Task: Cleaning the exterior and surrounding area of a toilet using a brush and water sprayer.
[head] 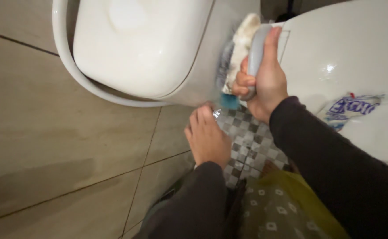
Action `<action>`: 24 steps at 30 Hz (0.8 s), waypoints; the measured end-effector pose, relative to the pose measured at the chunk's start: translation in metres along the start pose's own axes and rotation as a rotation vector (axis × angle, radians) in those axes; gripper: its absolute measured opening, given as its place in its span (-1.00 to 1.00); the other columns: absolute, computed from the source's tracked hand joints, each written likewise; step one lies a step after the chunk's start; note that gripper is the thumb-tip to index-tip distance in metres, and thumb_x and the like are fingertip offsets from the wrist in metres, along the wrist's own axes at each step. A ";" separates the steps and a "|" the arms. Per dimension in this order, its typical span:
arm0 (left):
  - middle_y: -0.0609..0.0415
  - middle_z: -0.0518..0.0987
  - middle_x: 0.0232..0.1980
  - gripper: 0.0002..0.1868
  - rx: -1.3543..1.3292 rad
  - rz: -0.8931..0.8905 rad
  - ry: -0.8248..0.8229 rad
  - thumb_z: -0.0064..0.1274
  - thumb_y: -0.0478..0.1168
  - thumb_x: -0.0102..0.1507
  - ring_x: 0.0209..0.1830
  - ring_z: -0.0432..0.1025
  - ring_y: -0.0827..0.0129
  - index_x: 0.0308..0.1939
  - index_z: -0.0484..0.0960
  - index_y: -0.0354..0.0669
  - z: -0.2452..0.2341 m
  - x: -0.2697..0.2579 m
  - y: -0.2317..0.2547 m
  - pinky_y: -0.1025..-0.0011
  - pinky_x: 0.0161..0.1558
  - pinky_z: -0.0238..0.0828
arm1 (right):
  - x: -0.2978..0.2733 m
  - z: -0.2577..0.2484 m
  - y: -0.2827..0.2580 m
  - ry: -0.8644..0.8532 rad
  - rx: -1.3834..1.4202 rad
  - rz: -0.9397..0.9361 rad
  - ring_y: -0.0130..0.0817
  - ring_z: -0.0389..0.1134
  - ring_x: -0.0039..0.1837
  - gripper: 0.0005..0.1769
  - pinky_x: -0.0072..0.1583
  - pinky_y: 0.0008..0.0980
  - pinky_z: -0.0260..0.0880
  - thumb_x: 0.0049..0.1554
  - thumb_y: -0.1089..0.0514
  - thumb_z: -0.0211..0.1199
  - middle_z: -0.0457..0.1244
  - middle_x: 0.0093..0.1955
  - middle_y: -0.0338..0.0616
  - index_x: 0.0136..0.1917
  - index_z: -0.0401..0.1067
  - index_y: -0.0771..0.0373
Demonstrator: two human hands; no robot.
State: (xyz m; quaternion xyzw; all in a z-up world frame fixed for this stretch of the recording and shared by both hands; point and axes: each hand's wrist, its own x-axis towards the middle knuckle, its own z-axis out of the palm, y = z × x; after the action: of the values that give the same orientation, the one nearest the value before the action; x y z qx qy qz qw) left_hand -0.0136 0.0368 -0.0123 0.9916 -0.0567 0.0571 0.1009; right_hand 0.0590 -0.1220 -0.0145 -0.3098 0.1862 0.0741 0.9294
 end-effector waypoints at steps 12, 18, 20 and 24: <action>0.01 0.49 0.18 -0.47 -0.001 -0.104 -0.092 0.10 -0.38 0.01 0.31 0.28 0.08 0.08 0.42 -0.12 -0.038 0.008 0.012 0.02 0.16 0.16 | -0.033 0.036 -0.022 -0.014 -0.160 -0.113 -0.53 -0.15 -0.51 -0.16 -0.41 -0.43 0.02 0.16 -0.71 -0.29 -0.16 -0.54 -0.46 -0.37 0.07 0.07; -0.05 0.45 0.24 -0.36 0.037 -0.090 -0.096 0.08 -0.38 0.01 0.33 0.25 0.06 0.20 0.36 -0.22 -0.032 0.008 0.009 0.01 0.19 0.13 | -0.035 0.020 0.012 0.144 -0.039 0.061 -0.49 -0.10 -0.50 -0.16 -0.40 -0.42 0.01 0.16 -0.68 -0.31 -0.14 -0.55 -0.40 -0.38 0.11 0.11; -0.03 0.46 0.25 -0.37 0.019 -0.101 -0.107 0.05 -0.39 0.01 0.35 0.25 0.09 0.20 0.37 -0.20 -0.036 0.009 0.010 0.02 0.20 0.13 | -0.029 0.012 0.026 0.215 -0.006 0.114 -0.50 -0.07 -0.48 -0.20 -0.39 -0.41 0.04 0.16 -0.67 -0.29 -0.06 -0.50 -0.41 -0.32 0.18 0.07; 0.00 0.47 0.25 -0.41 0.023 -0.110 -0.128 0.02 -0.40 0.03 0.36 0.25 0.11 0.18 0.39 -0.15 -0.035 0.010 0.003 0.03 0.21 0.14 | -0.007 -0.007 0.036 0.246 -0.011 0.121 -0.52 -0.05 -0.45 -0.23 -0.38 -0.39 0.02 0.16 -0.66 -0.25 0.01 -0.46 -0.41 -0.28 0.21 0.04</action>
State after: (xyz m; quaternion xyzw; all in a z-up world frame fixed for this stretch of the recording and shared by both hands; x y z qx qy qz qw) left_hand -0.0076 0.0398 0.0241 0.9960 -0.0076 -0.0114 0.0887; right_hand 0.0416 -0.0978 -0.0363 -0.3099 0.3168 0.0924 0.8917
